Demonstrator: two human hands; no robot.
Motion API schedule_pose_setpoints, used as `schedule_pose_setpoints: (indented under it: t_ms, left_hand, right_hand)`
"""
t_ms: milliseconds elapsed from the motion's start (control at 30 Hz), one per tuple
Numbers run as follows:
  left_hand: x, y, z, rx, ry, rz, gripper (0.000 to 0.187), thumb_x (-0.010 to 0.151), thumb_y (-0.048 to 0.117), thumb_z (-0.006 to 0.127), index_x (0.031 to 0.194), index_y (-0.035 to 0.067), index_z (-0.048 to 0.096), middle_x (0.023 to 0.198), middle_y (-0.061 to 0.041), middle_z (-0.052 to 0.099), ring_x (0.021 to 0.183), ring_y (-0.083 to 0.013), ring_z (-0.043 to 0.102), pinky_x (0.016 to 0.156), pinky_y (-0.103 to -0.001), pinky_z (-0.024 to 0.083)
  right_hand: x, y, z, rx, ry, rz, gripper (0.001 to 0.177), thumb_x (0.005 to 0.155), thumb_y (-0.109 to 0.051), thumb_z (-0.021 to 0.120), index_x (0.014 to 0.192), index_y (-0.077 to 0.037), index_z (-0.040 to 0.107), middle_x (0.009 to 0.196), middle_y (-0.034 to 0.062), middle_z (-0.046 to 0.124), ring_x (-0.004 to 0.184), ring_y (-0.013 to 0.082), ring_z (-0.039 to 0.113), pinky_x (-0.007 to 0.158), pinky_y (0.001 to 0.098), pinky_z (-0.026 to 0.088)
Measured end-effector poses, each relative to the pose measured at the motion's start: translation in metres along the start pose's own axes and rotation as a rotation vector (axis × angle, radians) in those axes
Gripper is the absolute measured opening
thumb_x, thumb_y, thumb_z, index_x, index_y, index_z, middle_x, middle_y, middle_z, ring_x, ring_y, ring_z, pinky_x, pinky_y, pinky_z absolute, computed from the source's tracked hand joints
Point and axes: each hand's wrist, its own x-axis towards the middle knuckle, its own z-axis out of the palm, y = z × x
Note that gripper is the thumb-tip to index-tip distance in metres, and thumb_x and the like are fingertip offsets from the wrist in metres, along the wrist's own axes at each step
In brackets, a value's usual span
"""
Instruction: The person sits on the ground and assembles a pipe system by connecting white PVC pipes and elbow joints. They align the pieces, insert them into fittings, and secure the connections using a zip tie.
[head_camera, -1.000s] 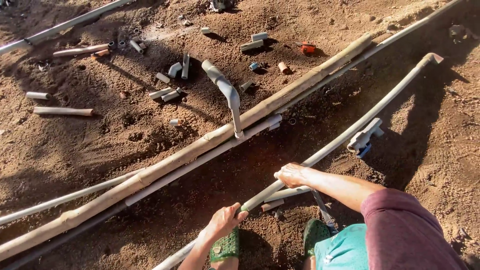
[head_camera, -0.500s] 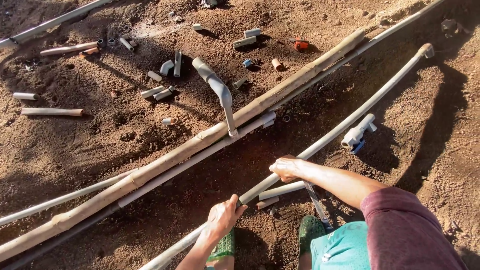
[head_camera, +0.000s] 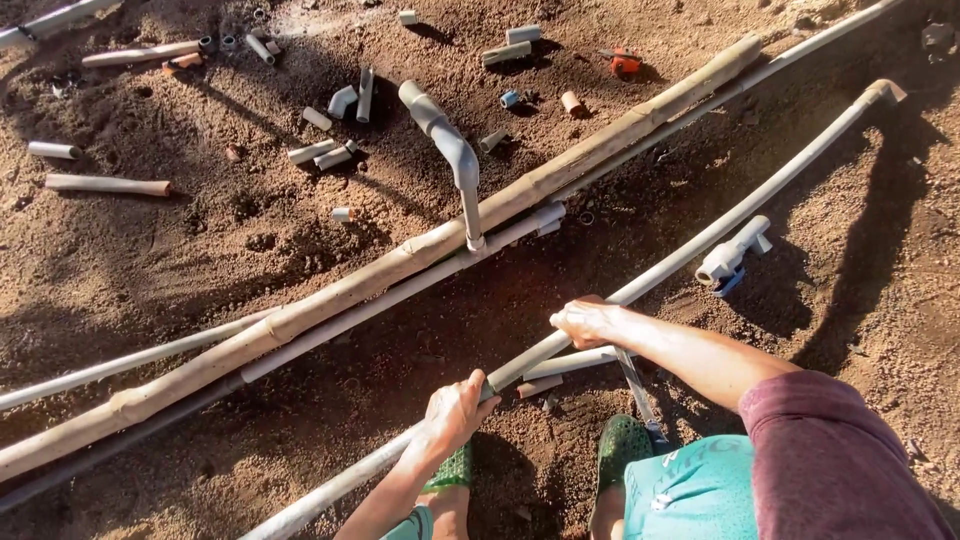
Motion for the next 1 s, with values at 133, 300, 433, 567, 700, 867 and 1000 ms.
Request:
schedule_pose_setpoints:
  t_ms: [133, 300, 433, 567, 700, 867, 1000]
  left_hand:
    - [0.004, -0.004, 0.003, 0.08, 0.08, -0.015, 0.038, 0.105, 0.053, 0.069, 0.104, 0.021, 0.048, 0.062, 0.004, 0.065, 0.042, -0.0191, 0.063, 0.038, -0.04, 0.054]
    - [0.006, 0.005, -0.039, -0.039, -0.126, -0.087, 0.038, 0.1, 0.053, 0.067, 0.107, 0.017, 0.054, 0.078, -0.015, 0.075, 0.081, -0.0382, 0.08, 0.074, -0.05, 0.063]
    - [0.006, 0.015, -0.062, -0.024, -0.134, -0.095, 0.039, 0.099, 0.054, 0.067, 0.106, 0.016, 0.057, 0.079, -0.016, 0.076, 0.081, -0.0399, 0.08, 0.074, -0.051, 0.062]
    - [0.003, 0.025, -0.059, 0.071, -0.121, -0.122, 0.039, 0.099, 0.058, 0.065, 0.106, 0.021, 0.055, 0.076, -0.013, 0.075, 0.08, -0.036, 0.081, 0.073, -0.049, 0.065]
    - [0.0, 0.026, -0.057, 0.044, -0.089, -0.083, 0.033, 0.101, 0.048, 0.067, 0.105, 0.018, 0.054, 0.079, -0.013, 0.075, 0.079, -0.0347, 0.081, 0.072, -0.048, 0.064]
    - [0.0, 0.022, -0.07, -0.018, -0.097, -0.089, 0.034, 0.1, 0.045, 0.068, 0.106, 0.014, 0.055, 0.081, -0.016, 0.076, 0.08, -0.0375, 0.08, 0.072, -0.051, 0.063]
    - [-0.003, 0.031, -0.077, -0.018, -0.109, -0.093, 0.027, 0.103, 0.041, 0.068, 0.106, 0.016, 0.056, 0.081, -0.011, 0.077, 0.078, -0.0315, 0.081, 0.071, -0.046, 0.064]
  right_hand:
    - [0.005, 0.001, -0.001, 0.041, 0.01, 0.019, 0.026, 0.084, 0.017, 0.054, 0.095, -0.007, 0.057, 0.069, 0.002, 0.06, 0.053, 0.0124, 0.053, 0.048, 0.0314, 0.046]
    - [0.044, 0.031, 0.062, -0.254, 0.388, -0.083, 0.054, 0.087, -0.034, 0.078, 0.134, -0.016, 0.057, 0.101, 0.0098, 0.075, 0.098, 0.0311, 0.077, 0.09, 0.0515, 0.06]
    - [0.039, 0.006, 0.069, -0.277, 0.576, -0.13, 0.064, 0.089, -0.036, 0.08, 0.146, -0.018, 0.055, 0.098, 0.0066, 0.07, 0.095, 0.0283, 0.074, 0.088, 0.0476, 0.059]
    - [0.018, -0.012, 0.025, -0.191, 0.408, -0.097, 0.042, 0.093, -0.036, 0.071, 0.13, -0.018, 0.063, 0.096, 0.0064, 0.076, 0.095, 0.0274, 0.078, 0.087, 0.0459, 0.062]
    - [0.023, -0.012, 0.009, -0.098, 0.252, -0.07, 0.04, 0.088, -0.05, 0.077, 0.117, -0.026, 0.063, 0.091, 0.0071, 0.081, 0.095, 0.0294, 0.081, 0.086, 0.0472, 0.062]
    - [0.018, -0.024, 0.017, -0.208, 0.379, -0.087, 0.056, 0.087, -0.051, 0.081, 0.129, -0.022, 0.058, 0.096, 0.0088, 0.074, 0.097, 0.0311, 0.078, 0.087, 0.0488, 0.061]
    - [0.019, -0.029, 0.03, -0.274, 0.461, -0.11, 0.064, 0.089, -0.035, 0.08, 0.144, -0.02, 0.053, 0.095, 0.0071, 0.072, 0.094, 0.0295, 0.077, 0.086, 0.0478, 0.062]
